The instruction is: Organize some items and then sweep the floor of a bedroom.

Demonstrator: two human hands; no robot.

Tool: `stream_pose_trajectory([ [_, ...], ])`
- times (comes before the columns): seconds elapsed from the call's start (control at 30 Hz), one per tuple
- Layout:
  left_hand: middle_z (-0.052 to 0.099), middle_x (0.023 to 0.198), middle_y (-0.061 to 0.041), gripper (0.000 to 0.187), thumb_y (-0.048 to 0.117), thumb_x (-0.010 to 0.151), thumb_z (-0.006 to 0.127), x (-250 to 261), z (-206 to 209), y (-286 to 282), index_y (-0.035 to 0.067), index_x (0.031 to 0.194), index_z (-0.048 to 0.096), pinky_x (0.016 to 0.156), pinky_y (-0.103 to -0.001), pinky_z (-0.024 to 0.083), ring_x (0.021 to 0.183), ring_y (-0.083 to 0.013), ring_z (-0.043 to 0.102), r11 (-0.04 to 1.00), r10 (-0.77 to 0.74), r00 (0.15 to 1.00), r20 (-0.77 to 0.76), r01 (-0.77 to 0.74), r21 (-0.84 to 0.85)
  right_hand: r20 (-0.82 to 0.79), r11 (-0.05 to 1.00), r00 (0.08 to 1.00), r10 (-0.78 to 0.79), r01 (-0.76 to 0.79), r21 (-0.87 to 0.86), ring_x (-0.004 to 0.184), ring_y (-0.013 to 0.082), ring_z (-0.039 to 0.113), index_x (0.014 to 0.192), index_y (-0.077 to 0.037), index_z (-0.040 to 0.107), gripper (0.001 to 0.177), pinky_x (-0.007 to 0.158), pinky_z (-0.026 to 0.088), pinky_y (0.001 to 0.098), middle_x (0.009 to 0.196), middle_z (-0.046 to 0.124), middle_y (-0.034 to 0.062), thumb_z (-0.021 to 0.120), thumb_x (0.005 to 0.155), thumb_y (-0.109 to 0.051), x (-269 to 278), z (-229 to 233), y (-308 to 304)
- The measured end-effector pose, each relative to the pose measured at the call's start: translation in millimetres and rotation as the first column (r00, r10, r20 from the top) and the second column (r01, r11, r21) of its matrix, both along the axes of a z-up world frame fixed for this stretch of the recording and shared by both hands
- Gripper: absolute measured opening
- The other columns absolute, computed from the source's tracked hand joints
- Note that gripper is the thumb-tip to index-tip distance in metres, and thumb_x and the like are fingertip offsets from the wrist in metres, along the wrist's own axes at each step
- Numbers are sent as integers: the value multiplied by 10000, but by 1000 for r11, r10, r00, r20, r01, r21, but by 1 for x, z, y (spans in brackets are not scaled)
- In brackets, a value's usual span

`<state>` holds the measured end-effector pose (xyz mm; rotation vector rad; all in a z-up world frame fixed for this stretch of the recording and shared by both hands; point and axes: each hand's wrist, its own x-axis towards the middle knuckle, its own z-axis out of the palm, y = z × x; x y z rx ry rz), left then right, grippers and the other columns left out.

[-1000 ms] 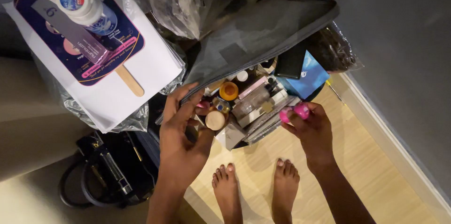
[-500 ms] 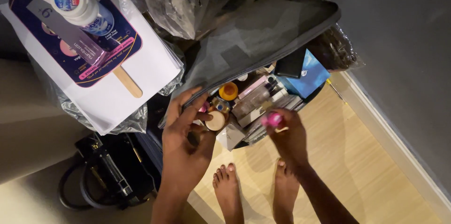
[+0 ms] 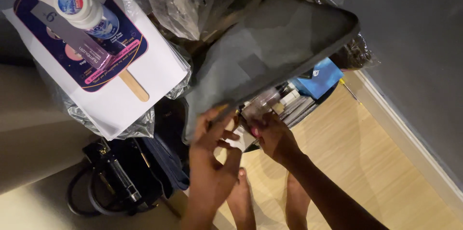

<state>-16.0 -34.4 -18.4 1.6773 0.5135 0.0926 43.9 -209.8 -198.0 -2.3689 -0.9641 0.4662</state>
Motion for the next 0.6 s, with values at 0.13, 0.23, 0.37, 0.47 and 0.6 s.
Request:
stream_pose_trajectory([
  [0.13, 559, 1435, -126, 743, -135, 676, 578, -8, 3, -27, 38, 1397, 624, 727, -238, 597, 907, -165, 710, 1000, -9, 1000, 25, 10, -14, -112, 992, 987, -114, 120, 46, 1064, 408, 602, 1232, -63, 615, 484, 899, 520, 477, 1123, 631, 209, 678, 754, -18, 2, 1, -9],
  [0.23, 587, 1442, -79, 778, -107, 709, 582, -19, -3, -48, 105, 1455, 651, 509, -282, 491, 864, -173, 714, 992, 2, 975, -221, -30, -123, -244, 908, 908, -341, 385, 164, 931, 341, 655, 1231, -31, 608, 452, 813, 539, 418, 1058, 662, 179, 665, 784, 7, -3, -21, -32],
  [0.37, 561, 1460, -87, 794, -65, 655, 625, -33, -32, -71, 91, 1434, 606, 681, -284, 580, 833, -168, 730, 998, -54, 982, -183, 46, -48, -616, 575, 595, -517, 774, 265, 721, 187, 562, 1109, 3, 648, 381, 644, 452, 291, 835, 600, 99, 539, 758, 104, -7, -63, -83],
  [0.47, 454, 1569, -43, 795, -9, 677, 620, -48, -59, -86, 115, 1454, 509, 682, -298, 590, 968, -150, 732, 977, -209, 913, -351, 206, -47, -748, 355, 367, -553, 916, 186, 605, 141, 539, 1041, 16, 662, 304, 555, 436, 264, 700, 584, 69, 470, 823, 108, -8, -44, -99],
  [0.6, 359, 1621, -138, 740, 81, 665, 693, -82, -102, -106, 49, 1388, 542, 969, -421, 482, 1182, -336, 611, 836, -435, 797, -419, 531, 142, -739, 246, 167, -653, 969, 2, 530, 136, 520, 996, 20, 666, 204, 511, 436, 279, 615, 557, 54, 467, 963, -11, -5, -2, -101],
])
